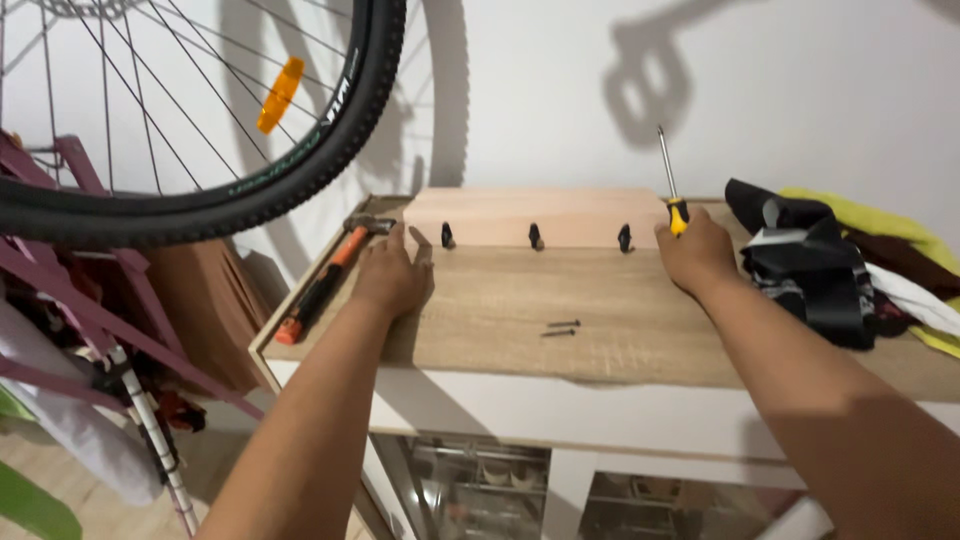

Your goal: The person uses a screwdriver to remove screws from a light-colored wooden coat rack. They detach the top shelf with hooks and then remove the side frame pieces, placing the disassembled parts on a nearby cabinet.

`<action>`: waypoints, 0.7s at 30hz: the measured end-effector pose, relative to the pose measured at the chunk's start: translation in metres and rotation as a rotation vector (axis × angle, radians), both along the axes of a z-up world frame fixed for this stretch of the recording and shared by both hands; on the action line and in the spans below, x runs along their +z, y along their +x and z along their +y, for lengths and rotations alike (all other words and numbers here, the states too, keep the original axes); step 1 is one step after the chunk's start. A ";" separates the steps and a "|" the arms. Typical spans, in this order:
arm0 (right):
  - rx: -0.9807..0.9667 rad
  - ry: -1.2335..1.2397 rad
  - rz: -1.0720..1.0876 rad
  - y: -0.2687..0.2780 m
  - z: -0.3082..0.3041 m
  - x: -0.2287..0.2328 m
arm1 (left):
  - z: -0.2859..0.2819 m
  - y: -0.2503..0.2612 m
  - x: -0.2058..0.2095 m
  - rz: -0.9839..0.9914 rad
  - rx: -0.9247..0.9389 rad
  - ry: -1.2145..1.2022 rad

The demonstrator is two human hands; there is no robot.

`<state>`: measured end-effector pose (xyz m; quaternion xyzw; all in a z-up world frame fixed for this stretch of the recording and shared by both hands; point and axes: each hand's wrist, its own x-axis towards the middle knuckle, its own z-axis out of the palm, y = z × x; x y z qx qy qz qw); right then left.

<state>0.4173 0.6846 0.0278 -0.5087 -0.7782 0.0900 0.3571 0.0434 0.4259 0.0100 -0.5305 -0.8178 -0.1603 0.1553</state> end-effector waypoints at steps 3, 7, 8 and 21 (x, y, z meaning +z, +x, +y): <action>0.034 -0.043 -0.058 0.007 -0.001 0.000 | -0.008 0.010 0.010 -0.051 -0.011 -0.014; 0.115 -0.067 -0.060 0.018 -0.014 0.004 | -0.015 0.022 0.026 -0.092 0.057 -0.136; 0.114 -0.074 -0.063 0.020 -0.019 0.003 | -0.017 0.024 0.026 0.029 0.028 -0.210; 0.158 -0.056 -0.006 0.033 -0.047 0.007 | -0.023 0.033 0.035 -0.140 0.128 -0.113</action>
